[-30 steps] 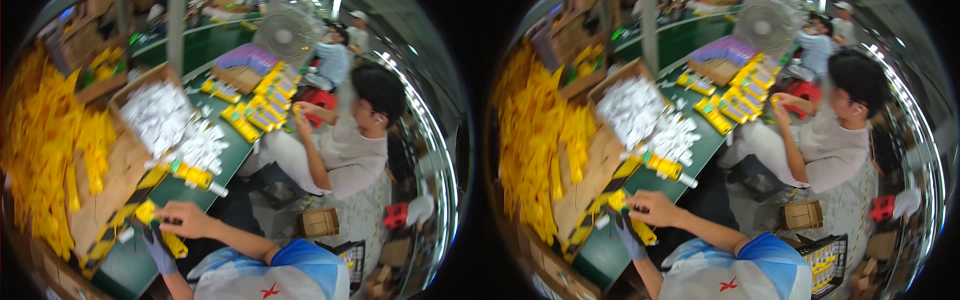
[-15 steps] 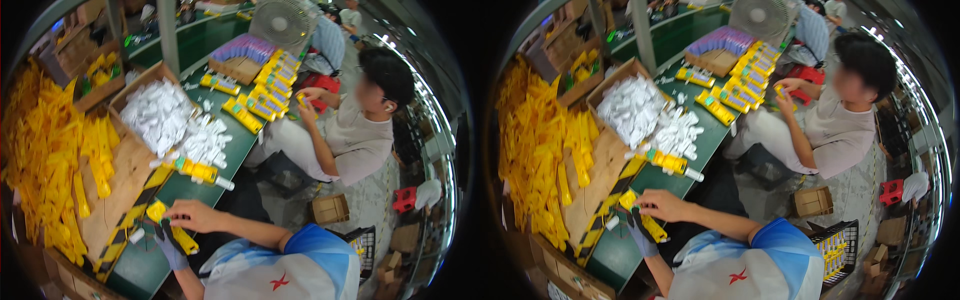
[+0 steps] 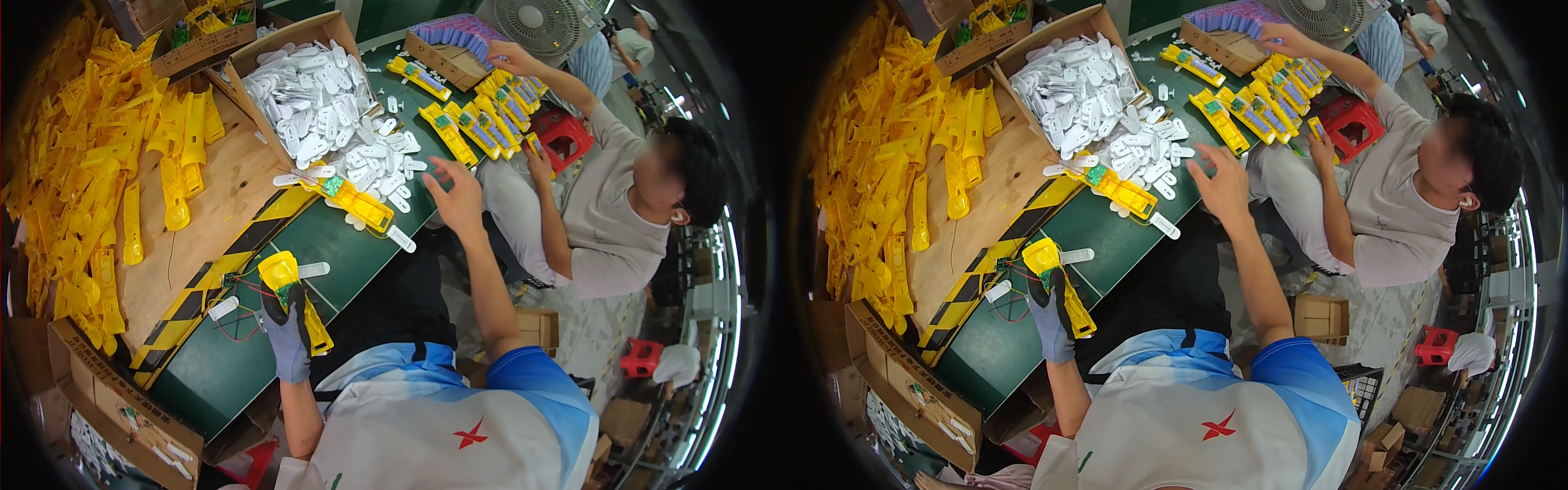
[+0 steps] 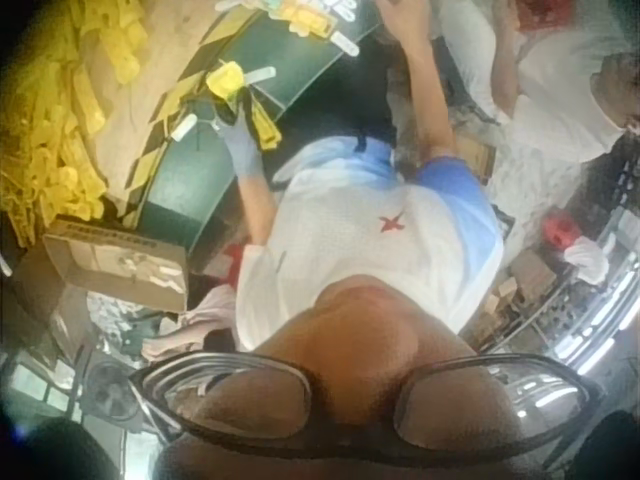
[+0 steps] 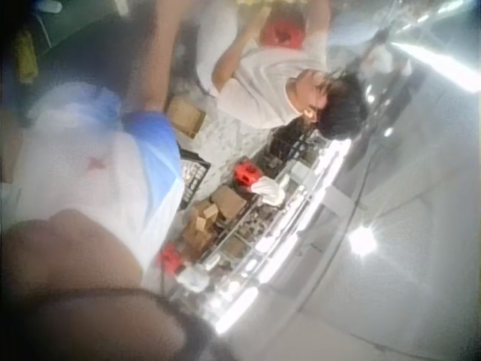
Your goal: The person assembles electronic devices by fitting circuit boards, wiring, and small plastic components into plastic casings by hand.
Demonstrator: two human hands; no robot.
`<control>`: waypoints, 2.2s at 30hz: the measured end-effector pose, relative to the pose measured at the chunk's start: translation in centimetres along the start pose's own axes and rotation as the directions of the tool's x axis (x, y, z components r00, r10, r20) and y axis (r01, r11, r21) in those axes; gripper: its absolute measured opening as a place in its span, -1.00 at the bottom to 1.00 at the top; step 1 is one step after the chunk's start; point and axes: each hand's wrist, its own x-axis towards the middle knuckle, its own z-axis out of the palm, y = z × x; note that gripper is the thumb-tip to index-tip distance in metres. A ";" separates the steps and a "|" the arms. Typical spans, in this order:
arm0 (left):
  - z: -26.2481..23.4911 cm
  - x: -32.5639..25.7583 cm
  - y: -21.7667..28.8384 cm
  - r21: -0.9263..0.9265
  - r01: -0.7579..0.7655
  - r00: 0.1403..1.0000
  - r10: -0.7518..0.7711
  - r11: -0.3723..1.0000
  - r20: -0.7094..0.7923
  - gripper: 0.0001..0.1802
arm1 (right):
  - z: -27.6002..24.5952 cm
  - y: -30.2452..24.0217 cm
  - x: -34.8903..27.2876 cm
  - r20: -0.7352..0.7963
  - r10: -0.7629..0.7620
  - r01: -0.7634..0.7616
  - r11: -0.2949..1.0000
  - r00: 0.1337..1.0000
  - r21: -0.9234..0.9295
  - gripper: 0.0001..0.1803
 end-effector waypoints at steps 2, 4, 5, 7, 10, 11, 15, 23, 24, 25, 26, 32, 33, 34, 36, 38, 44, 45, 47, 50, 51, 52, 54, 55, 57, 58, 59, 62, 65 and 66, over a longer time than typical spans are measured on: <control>0.2 -0.4 0.5 -0.057 0.043 0.999 -0.044 0.997 -0.005 -0.57 | -0.1 0.4 1.5 0.042 -0.027 0.027 1.000 0.999 -0.016 -0.71; 0.2 -0.6 1.0 -0.115 0.085 0.996 -0.087 0.990 -0.006 -0.58 | 0.7 2.1 2.7 0.117 -0.245 0.253 0.966 0.962 -0.061 -0.71; 0.0 -0.5 1.1 -0.138 0.158 0.987 -0.156 0.978 0.026 -0.56 | 1.1 2.8 2.9 0.154 -0.224 0.236 0.970 0.962 -0.065 -0.73; -0.2 -0.6 1.5 -0.167 0.229 0.973 -0.227 0.959 0.031 -0.53 | 1.6 3.3 3.5 0.174 -0.189 0.191 0.982 0.966 0.008 -0.74; -0.3 -0.4 1.6 -0.113 0.139 0.990 -0.135 0.984 0.036 -0.62 | 2.7 2.4 3.1 0.124 -0.081 0.051 0.973 0.989 0.227 -0.81; -0.2 -0.4 1.5 -0.177 0.166 0.986 -0.158 0.970 0.059 -0.62 | 2.9 2.1 2.2 0.062 0.004 -0.025 0.940 0.998 0.341 -0.84; 1.3 -0.8 2.1 -0.383 0.170 0.984 -0.136 0.908 0.114 -0.60 | 3.2 -7.0 -4.5 0.211 0.176 -0.272 0.712 0.961 0.647 -0.86; 2.0 -0.4 0.7 -0.207 -0.069 0.998 0.067 0.976 -0.018 -0.66 | 6.0 -15.7 -11.3 0.541 0.079 -0.464 0.626 0.838 0.627 -0.86; 2.2 -0.6 0.9 -0.208 -0.067 0.998 0.063 0.976 -0.027 -0.66 | 6.1 -15.6 -11.5 0.548 0.074 -0.466 0.626 0.833 0.625 -0.86; 2.5 -0.8 1.4 -0.226 -0.054 0.998 0.049 0.973 -0.031 -0.64 | 6.3 -15.5 -11.7 0.562 0.087 -0.508 0.556 0.822 0.658 -0.86; 2.6 -0.9 1.7 -0.246 -0.042 0.999 0.034 0.968 -0.036 -0.62 | 6.5 -15.4 -11.9 0.578 0.097 -0.546 0.483 0.810 0.684 -0.86; 1.6 -0.5 0.2 -0.030 -0.054 0.998 0.056 0.998 0.043 -0.62 | 6.7 -13.5 -11.4 0.709 0.002 -0.657 0.376 0.706 0.653 -0.83; 1.6 -0.6 0.4 -0.022 -0.110 0.993 0.111 0.994 0.044 -0.62 | 6.7 -13.4 -11.3 0.714 -0.011 -0.651 0.399 0.700 0.645 -0.79; 1.6 -0.7 0.6 -0.013 -0.166 0.985 0.166 0.986 0.045 -0.61 | 6.8 -13.4 -11.2 0.719 -0.024 -0.645 0.420 0.695 0.638 -0.75; 1.6 -1.0 1.5 -0.069 -0.101 0.994 0.103 0.992 0.024 -0.62 | 6.6 -14.0 -10.7 0.731 -0.022 -0.657 0.421 0.682 0.625 -0.68; 1.6 -1.1 2.0 -0.126 -0.038 0.999 0.040 0.991 0.011 -0.62 | 6.6 -14.1 -10.4 0.741 -0.018 -0.668 0.419 0.671 0.615 -0.61; 1.3 -0.6 3.0 -0.038 -0.154 0.986 0.156 0.987 0.061 -0.47 | 6.9 -13.8 -9.7 0.764 -0.101 -0.654 0.454 0.638 0.605 -0.52; 1.2 -0.6 2.7 -0.041 -0.154 0.986 0.156 0.987 0.052 -0.47 | 6.9 -13.7 -9.6 0.764 -0.101 -0.646 0.471 0.638 0.601 -0.54; 1.1 -0.2 1.7 0.042 -0.210 0.974 0.206 0.977 0.093 -0.45 | 7.1 -13.7 -9.4 0.768 -0.108 -0.638 0.490 0.631 0.594 -0.56; 1.1 0.1 2.1 0.054 -0.285 0.949 0.274 0.957 0.159 -0.44 | 6.9 -12.9 -9.0 0.776 -0.080 -0.653 0.490 0.625 0.577 -0.60; 1.1 0.2 2.4 0.033 -0.293 0.944 0.284 0.955 0.165 -0.45 | 6.9 -12.7 -8.8 0.794 -0.082 -0.675 0.479 0.602 0.562 -0.61; 1.0 0.3 2.3 0.035 -0.296 0.944 0.287 0.954 0.163 -0.45 | 6.8 -12.4 -8.6 0.810 -0.085 -0.695 0.467 0.580 0.547 -0.61; 1.0 0.0 2.1 0.004 -0.244 0.951 0.238 0.970 0.198 -0.44 | 6.9 -12.2 -8.2 0.820 -0.091 -0.698 0.479 0.565 0.533 -0.64; 1.0 -0.1 2.2 0.043 -0.345 0.926 0.332 0.938 0.181 -0.43 | 7.1 -11.9 -8.0 0.838 -0.127 -0.719 0.455 0.531 0.525 -0.67; 1.0 -0.4 2.2 0.027 -0.298 0.942 0.289 0.954 0.168 -0.43 | 7.1 -12.4 -7.8 0.856 -0.160 -0.734 0.452 0.492 0.507 -0.75; 1.0 -0.4 2.3 0.014 -0.243 0.959 0.238 0.970 0.151 -0.42 | 7.1 -12.5 -7.8 0.854 -0.159 -0.729 0.458 0.496 0.509 -0.75; 0.9 -0.4 2.4 -0.023 -0.182 0.969 0.184 0.983 0.164 -0.44 | 7.2 -12.5 -7.8 0.868 -0.141 -0.748 0.454 0.477 0.485 -0.75; 0.8 -0.2 2.3 0.022 -0.186 0.970 0.180 0.982 0.165 -0.45 | 7.2 -12.2 -7.7 0.879 -0.133 -0.751 0.473 0.457 0.462 -0.77; 0.8 -0.2 2.2 0.022 -0.193 0.969 0.187 0.981 0.164 -0.47 | 7.3 -11.5 -7.6 0.853 -0.180 -0.771 0.366 0.490 0.520 -0.79; 0.8 -0.1 2.3 0.001 -0.172 0.971 0.169 0.985 0.167 -0.47 | 7.3 -11.7 -7.6 0.855 -0.179 -0.772 0.369 0.487 0.517 -0.79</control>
